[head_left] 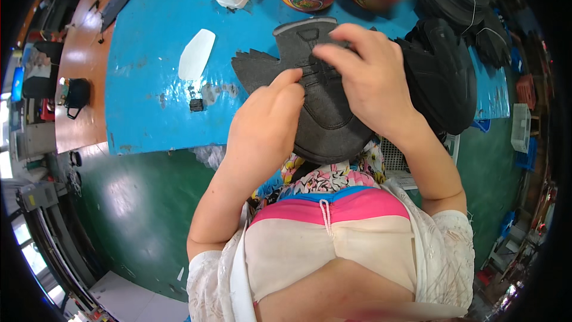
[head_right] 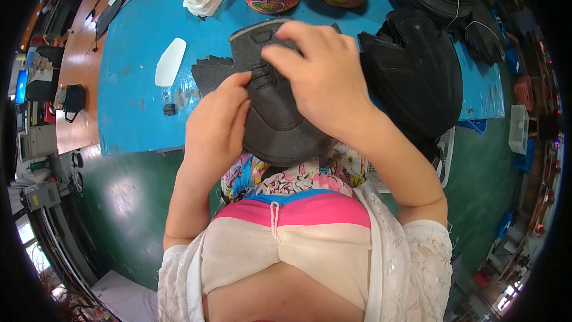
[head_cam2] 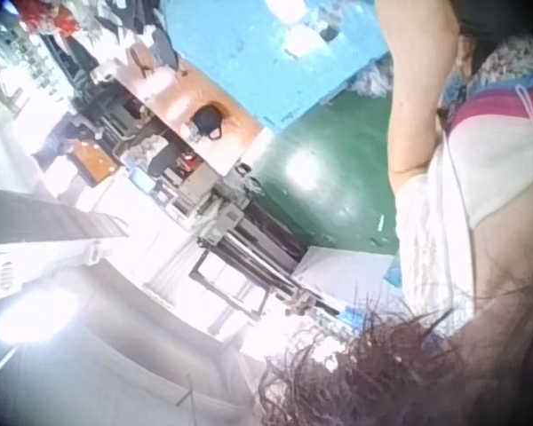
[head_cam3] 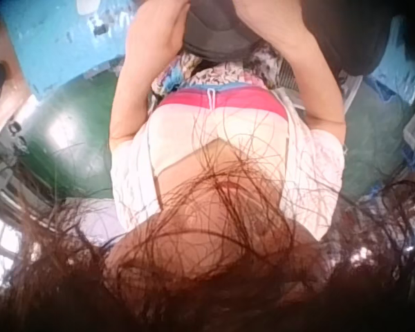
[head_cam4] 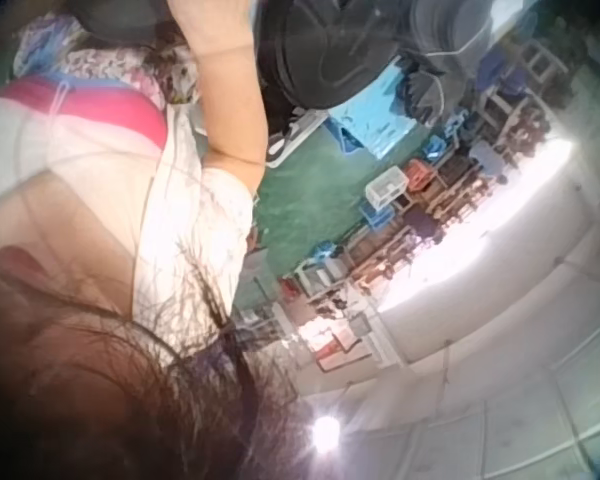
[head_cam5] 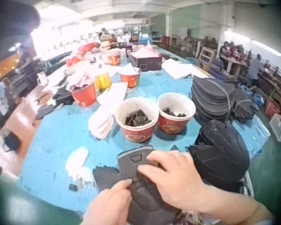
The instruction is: The person attaches small plastic inserts into the slots of shoe upper panels by hand, pressing them into place across multiple panels.
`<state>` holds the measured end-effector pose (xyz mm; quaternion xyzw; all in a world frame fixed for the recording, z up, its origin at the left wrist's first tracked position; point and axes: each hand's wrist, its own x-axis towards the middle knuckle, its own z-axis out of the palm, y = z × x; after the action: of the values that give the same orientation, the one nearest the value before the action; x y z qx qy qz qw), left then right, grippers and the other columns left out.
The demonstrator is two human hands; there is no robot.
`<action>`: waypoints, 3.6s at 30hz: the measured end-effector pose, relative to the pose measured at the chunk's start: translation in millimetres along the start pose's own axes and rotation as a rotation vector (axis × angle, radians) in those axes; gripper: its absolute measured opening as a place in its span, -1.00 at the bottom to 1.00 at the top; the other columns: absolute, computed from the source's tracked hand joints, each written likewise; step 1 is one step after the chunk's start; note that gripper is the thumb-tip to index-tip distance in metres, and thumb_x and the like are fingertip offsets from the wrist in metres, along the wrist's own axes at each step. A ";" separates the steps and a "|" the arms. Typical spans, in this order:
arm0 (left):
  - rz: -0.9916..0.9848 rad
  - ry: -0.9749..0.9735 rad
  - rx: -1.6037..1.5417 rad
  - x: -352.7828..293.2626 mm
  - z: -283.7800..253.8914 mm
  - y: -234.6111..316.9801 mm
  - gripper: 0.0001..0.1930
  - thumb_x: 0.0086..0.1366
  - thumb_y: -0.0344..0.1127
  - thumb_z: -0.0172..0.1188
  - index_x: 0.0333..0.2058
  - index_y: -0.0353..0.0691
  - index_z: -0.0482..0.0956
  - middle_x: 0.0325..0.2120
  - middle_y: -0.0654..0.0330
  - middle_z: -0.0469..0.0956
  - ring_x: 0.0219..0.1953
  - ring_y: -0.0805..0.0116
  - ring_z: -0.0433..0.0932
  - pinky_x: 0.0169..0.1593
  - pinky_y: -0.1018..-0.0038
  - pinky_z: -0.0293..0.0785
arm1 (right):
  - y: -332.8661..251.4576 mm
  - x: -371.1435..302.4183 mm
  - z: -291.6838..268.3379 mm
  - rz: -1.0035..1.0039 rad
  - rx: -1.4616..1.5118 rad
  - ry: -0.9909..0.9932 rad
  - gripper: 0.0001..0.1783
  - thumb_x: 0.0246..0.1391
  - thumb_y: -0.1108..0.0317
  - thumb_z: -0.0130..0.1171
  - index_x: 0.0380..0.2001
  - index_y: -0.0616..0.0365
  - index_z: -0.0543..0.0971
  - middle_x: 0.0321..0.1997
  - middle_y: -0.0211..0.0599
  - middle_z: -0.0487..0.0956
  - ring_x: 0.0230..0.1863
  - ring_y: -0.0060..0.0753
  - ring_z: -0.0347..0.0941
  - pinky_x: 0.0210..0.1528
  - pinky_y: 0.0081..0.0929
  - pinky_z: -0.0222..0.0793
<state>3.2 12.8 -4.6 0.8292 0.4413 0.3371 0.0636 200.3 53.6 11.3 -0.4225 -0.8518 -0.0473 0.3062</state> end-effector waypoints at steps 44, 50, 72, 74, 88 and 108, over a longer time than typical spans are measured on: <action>-0.989 0.493 -0.920 -183.8 49.3 -66.3 -0.83 0.27 -0.52 0.18 -0.17 -0.26 0.45 -0.28 0.22 0.54 -0.31 0.43 0.52 -0.25 0.53 0.50 | 59.5 -83.9 -108.4 0.092 -0.297 0.644 -0.81 0.04 0.68 0.20 -0.26 0.23 0.55 -0.17 -0.09 0.65 -0.17 -0.22 0.60 -0.10 -0.42 0.52; -1.057 0.153 -1.356 -177.4 -23.8 -26.7 -0.69 0.22 -0.60 0.17 -0.04 -0.35 0.46 -0.27 0.15 0.55 -0.29 0.41 0.56 -0.24 0.51 0.54 | 42.1 -101.3 -68.9 0.200 -0.283 0.072 -0.80 -0.09 0.63 0.23 -0.38 0.08 0.61 -0.25 -0.36 0.67 -0.25 -0.28 0.56 -0.21 -0.41 0.48; -0.545 0.222 -1.657 -21.8 0.8 38.9 -0.72 0.17 -0.67 0.25 -0.17 -0.31 0.43 -0.15 0.05 0.53 -0.09 0.41 0.53 0.01 0.49 0.49 | -44.5 -45.8 -28.0 0.471 1.365 0.053 -0.77 0.05 0.63 0.26 -0.20 0.29 0.49 -0.17 -0.24 0.59 -0.15 -0.53 0.53 -0.07 -0.57 0.44; -0.511 0.239 -1.588 -22.1 4.5 38.5 -0.70 0.15 -0.68 0.26 -0.18 -0.30 0.43 -0.14 0.04 0.53 -0.10 0.41 0.53 -0.01 0.50 0.50 | -43.2 -46.8 -23.5 0.459 1.249 0.023 -0.76 0.02 0.64 0.27 -0.23 0.26 0.50 -0.22 -0.24 0.60 -0.20 -0.50 0.55 -0.14 -0.58 0.46; -0.388 0.169 -1.272 -12.7 8.1 36.1 -0.69 0.11 -0.60 0.35 -0.21 -0.26 0.45 -0.22 0.09 0.55 -0.23 0.50 0.52 -0.26 0.63 0.42 | -40.9 -42.8 -27.6 0.548 1.309 -0.069 -0.78 0.11 0.63 0.17 -0.26 0.20 0.35 -0.21 -0.25 0.54 -0.24 -0.60 0.48 -0.21 -0.60 0.43; 0.056 0.139 -0.650 -0.2 17.4 19.7 -0.64 -0.04 -0.65 0.34 -0.24 -0.30 0.45 -0.33 0.07 0.55 -0.39 0.19 0.55 -0.34 0.40 0.47 | -10.0 -31.7 -27.5 0.498 1.061 0.010 -0.75 0.14 0.72 0.03 -0.28 0.15 0.25 -0.23 -0.23 0.43 -0.24 -0.57 0.36 -0.16 -0.62 0.35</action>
<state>27.4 4.2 -10.0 0.7526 0.2909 0.5174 0.2852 220.5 16.0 17.5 -0.3987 -0.6326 0.4571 0.4816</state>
